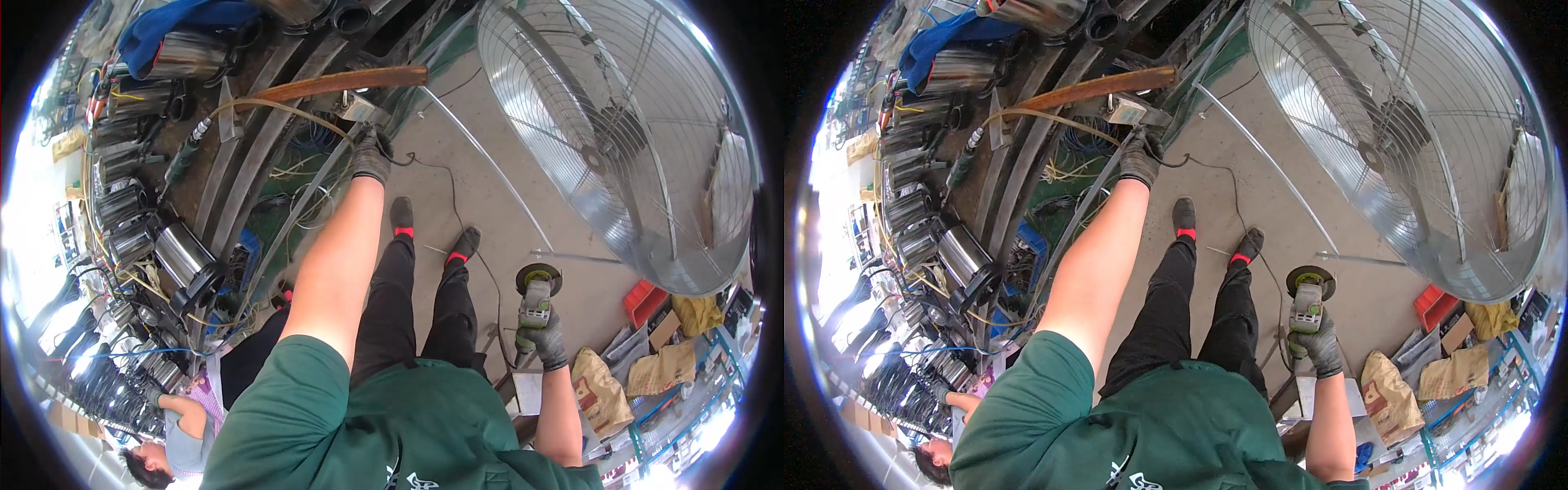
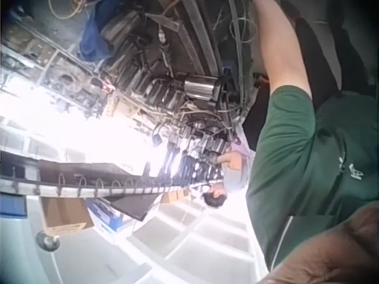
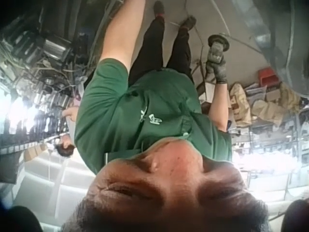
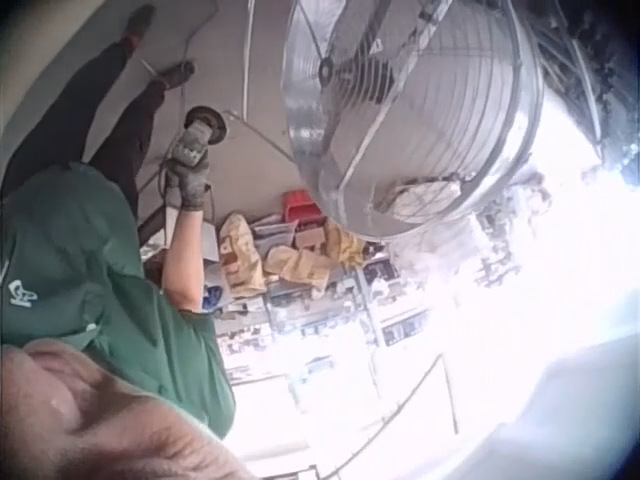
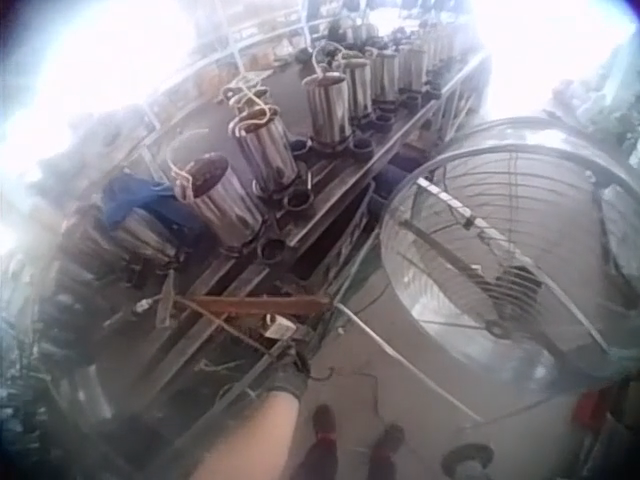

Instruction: The person uses a hand-held grinder to smooth the edges of a metal component on a worktable, creating sparks. They then set the grinder down, pick up a different black metal assembly, and fit a smaller circular component onto its end by hand.

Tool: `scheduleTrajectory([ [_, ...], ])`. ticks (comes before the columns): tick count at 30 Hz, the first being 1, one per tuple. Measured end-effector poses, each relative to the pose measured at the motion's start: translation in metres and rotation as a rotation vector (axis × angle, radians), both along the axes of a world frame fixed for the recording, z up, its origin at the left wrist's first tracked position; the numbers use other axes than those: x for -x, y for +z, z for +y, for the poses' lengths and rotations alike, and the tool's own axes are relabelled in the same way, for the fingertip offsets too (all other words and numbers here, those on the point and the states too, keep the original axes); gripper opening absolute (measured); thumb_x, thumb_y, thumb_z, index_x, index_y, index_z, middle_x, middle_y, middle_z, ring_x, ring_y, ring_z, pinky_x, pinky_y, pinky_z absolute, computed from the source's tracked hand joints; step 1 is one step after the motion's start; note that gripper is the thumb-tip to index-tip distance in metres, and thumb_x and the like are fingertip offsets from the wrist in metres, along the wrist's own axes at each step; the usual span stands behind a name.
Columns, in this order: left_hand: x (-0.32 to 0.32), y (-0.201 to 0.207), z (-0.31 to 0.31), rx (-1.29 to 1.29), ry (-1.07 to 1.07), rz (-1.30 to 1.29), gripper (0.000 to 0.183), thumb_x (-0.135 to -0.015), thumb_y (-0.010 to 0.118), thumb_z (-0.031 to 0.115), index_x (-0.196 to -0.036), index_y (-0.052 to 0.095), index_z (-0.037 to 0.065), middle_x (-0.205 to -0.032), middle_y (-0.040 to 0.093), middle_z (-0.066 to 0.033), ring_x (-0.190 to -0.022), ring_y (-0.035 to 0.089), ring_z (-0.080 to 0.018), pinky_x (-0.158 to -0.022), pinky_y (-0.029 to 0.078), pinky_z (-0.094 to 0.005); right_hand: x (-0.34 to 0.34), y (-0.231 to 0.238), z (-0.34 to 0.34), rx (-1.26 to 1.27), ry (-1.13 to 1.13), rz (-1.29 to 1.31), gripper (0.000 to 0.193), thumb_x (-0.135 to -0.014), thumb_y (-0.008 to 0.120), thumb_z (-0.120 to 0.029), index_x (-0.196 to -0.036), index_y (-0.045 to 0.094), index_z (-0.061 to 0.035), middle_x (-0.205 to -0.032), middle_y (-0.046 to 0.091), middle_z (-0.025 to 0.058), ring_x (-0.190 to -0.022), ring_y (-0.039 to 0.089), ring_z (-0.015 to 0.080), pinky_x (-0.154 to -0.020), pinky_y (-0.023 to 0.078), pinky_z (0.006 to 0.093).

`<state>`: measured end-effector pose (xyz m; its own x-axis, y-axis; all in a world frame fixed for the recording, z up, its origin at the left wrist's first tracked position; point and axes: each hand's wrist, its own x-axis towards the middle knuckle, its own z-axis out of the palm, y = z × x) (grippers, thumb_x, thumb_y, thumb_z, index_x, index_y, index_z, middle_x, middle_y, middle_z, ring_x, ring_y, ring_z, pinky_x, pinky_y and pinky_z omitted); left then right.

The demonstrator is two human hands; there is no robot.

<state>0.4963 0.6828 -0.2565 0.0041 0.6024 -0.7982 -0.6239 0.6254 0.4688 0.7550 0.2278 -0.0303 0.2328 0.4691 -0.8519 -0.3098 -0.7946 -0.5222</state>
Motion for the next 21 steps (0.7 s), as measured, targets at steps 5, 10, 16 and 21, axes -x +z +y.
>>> scheduleTrajectory([
  [5,0.012,-0.017,0.014,-0.045,0.057,0.041,0.008,-0.093,0.069,0.017,-0.089,0.063,0.015,-0.071,0.062,-0.0012,-0.059,0.061,-0.0179,-0.049,0.051,-0.0329,-0.004,-0.010,0.014,-0.014,0.019,0.013,0.074,-0.056,0.080,0.005,-0.124,0.054,-0.0080,-0.109,0.067,0.0043,-0.098,0.065,0.0179,-0.087,0.055,0.0350],
  [10,-0.014,-0.008,0.018,0.010,0.165,0.180,0.011,-0.090,0.068,0.009,-0.084,0.060,0.012,-0.070,0.062,-0.0038,-0.054,0.059,-0.0201,-0.043,0.047,-0.0338,-0.009,-0.013,0.019,-0.002,0.037,0.000,0.076,-0.057,0.082,0.004,-0.126,0.053,-0.0078,-0.110,0.067,0.0053,-0.099,0.065,0.0186,-0.088,0.055,0.0353],
  [16,0.005,-0.009,0.029,-0.178,-0.056,0.402,0.010,-0.090,0.065,0.003,-0.087,0.057,0.009,-0.068,0.060,-0.0041,-0.050,0.055,-0.0186,-0.041,0.044,-0.0303,0.000,0.002,0.052,0.024,0.065,-0.002,0.069,-0.058,0.076,0.004,-0.123,0.057,-0.0084,-0.107,0.065,0.0022,-0.097,0.063,0.0171,-0.087,0.054,0.0340],
  [21,-0.016,-0.011,0.020,-0.210,0.074,0.296,0.010,-0.089,0.060,0.000,-0.085,0.057,0.008,-0.067,0.059,-0.0039,-0.046,0.052,-0.0184,-0.039,0.041,-0.0286,-0.003,0.000,0.044,0.026,0.040,-0.004,0.071,-0.058,0.081,0.003,-0.123,0.055,-0.0079,-0.108,0.066,0.0036,-0.097,0.065,0.0180,-0.087,0.055,0.0345],
])
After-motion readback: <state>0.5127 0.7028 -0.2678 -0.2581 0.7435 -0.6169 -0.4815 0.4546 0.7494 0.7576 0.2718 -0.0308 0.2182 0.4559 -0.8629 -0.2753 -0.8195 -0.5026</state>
